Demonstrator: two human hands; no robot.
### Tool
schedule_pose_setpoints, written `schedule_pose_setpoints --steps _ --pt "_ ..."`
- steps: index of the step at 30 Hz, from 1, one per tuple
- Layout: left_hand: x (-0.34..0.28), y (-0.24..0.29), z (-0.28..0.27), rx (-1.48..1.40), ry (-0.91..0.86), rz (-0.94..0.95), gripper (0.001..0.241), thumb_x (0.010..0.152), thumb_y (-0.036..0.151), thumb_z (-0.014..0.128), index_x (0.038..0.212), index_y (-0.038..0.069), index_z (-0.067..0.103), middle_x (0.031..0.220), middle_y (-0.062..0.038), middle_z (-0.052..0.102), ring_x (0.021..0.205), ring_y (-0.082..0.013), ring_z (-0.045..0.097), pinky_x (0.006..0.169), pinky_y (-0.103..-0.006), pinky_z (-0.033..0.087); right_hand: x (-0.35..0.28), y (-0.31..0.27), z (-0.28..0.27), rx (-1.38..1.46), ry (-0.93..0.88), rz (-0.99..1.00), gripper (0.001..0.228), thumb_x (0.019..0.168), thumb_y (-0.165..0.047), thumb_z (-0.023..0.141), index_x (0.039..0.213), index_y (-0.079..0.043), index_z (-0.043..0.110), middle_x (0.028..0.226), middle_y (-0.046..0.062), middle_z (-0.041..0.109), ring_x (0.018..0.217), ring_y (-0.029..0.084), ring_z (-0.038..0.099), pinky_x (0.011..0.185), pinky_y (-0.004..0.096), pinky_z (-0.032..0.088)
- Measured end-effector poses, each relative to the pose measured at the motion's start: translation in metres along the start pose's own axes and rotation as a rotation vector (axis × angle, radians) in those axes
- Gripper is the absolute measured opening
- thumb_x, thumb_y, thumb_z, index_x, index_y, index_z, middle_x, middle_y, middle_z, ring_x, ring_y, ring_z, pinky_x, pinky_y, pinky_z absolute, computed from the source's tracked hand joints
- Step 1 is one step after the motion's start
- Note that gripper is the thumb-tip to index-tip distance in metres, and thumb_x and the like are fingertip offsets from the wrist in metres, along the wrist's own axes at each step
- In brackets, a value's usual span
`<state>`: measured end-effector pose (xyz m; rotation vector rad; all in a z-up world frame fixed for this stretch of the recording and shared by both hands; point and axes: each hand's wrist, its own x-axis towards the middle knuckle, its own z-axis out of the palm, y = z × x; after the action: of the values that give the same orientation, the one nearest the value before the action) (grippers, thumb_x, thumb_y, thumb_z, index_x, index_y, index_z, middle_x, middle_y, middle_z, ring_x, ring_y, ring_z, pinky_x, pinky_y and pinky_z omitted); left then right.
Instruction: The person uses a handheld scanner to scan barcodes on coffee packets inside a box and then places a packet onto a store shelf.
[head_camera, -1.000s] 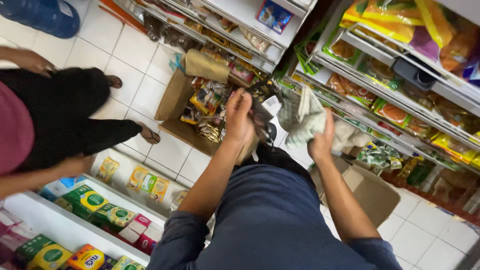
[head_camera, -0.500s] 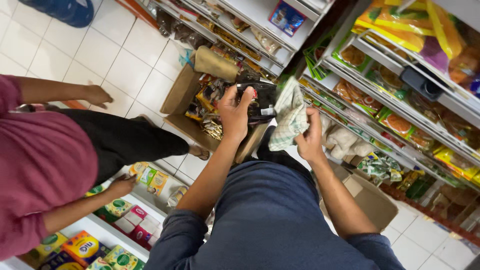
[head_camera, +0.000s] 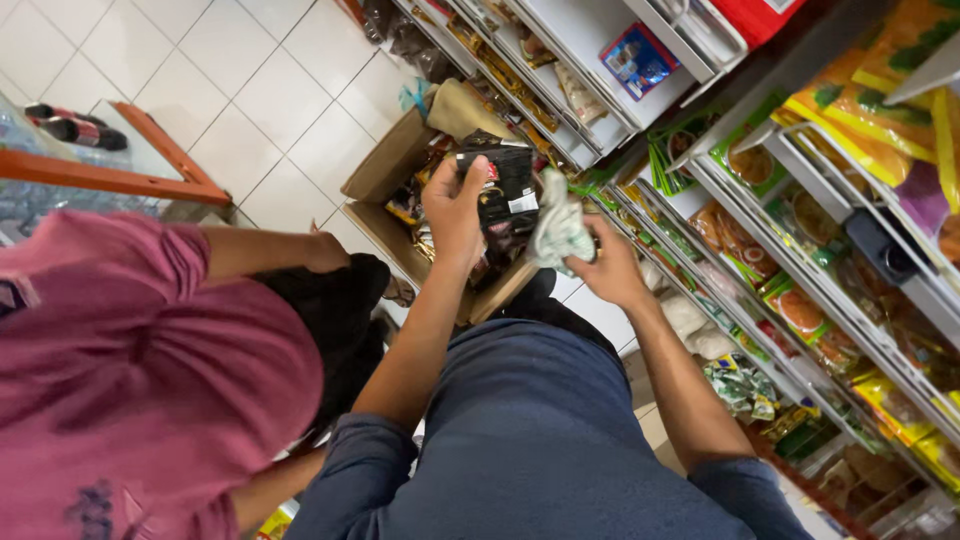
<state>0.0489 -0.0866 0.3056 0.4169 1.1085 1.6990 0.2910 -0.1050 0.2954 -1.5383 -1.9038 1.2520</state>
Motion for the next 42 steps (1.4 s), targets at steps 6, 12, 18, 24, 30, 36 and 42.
schedule_pose_setpoints --steps 6,12,18,24,30,36,42 --pt "0.003 0.0 -0.006 0.182 -0.001 0.024 0.018 0.099 0.019 0.073 0.096 0.002 0.07 0.083 0.004 0.065 0.074 -0.0047 0.055 0.068 -0.0227 0.045 0.01 -0.006 -0.012 0.204 0.286 -0.278 0.041 0.088 -0.003 0.063 0.129 0.001 0.057 0.108 0.012 0.067 0.098 0.02 0.063 0.093 0.033 0.052" --pt "0.003 -0.004 -0.011 0.428 -0.081 0.126 0.032 0.1 0.015 0.074 0.075 0.003 0.057 0.07 0.005 0.047 0.067 -0.0039 0.042 0.06 -0.0238 0.035 0.036 -0.032 0.007 0.142 0.211 -0.447 0.038 0.086 -0.001 0.062 0.123 0.003 0.058 0.105 0.014 0.068 0.095 0.022 0.066 0.09 0.036 0.053" --pt "0.005 0.0 -0.035 -0.031 -0.031 0.095 0.03 0.097 0.008 0.072 0.074 0.007 0.054 0.073 0.007 0.05 0.067 -0.0031 0.044 0.06 -0.0249 0.035 0.066 -0.015 0.025 -0.046 0.042 -0.396 0.044 0.084 -0.002 0.064 0.127 0.003 0.059 0.109 0.019 0.069 0.1 0.03 0.067 0.091 0.037 0.051" --pt "0.005 0.026 -0.051 -0.175 -0.017 0.026 0.031 0.097 0.009 0.068 0.071 0.011 0.051 0.07 0.002 0.055 0.062 -0.0061 0.05 0.056 -0.0252 0.041 0.073 -0.028 0.037 0.356 0.008 -0.409 0.049 0.087 0.002 0.052 0.136 0.001 0.054 0.119 0.018 0.066 0.112 0.025 0.063 0.104 0.034 0.05" --pt "0.013 0.051 -0.076 -0.414 -0.059 0.02 0.025 0.102 0.012 0.066 0.081 0.011 0.052 0.076 0.0 0.057 0.069 -0.0094 0.059 0.063 -0.027 0.049 0.092 -0.033 0.073 0.04 -0.205 -0.246 0.047 0.081 -0.001 0.065 0.127 0.002 0.059 0.111 0.019 0.071 0.106 0.027 0.068 0.094 0.038 0.052" --pt "0.061 0.066 -0.124 -0.623 -0.063 -0.218 0.014 0.098 0.013 0.065 0.088 0.011 0.055 0.087 -0.009 0.069 0.079 -0.0221 0.071 0.074 -0.0375 0.06 0.103 0.0 0.109 0.054 0.079 -0.046 0.043 0.091 -0.011 0.071 0.131 0.001 0.06 0.116 0.02 0.071 0.108 0.028 0.068 0.098 0.038 0.05" --pt "0.108 0.058 -0.162 -0.586 -0.086 -0.477 0.011 0.096 0.017 0.063 0.098 0.007 0.062 0.095 -0.013 0.073 0.085 -0.0263 0.073 0.079 -0.0414 0.061 0.105 -0.019 0.145 0.098 0.338 0.023 0.046 0.105 -0.026 0.068 0.14 -0.001 0.051 0.12 0.022 0.071 0.112 0.032 0.069 0.099 0.041 0.052"
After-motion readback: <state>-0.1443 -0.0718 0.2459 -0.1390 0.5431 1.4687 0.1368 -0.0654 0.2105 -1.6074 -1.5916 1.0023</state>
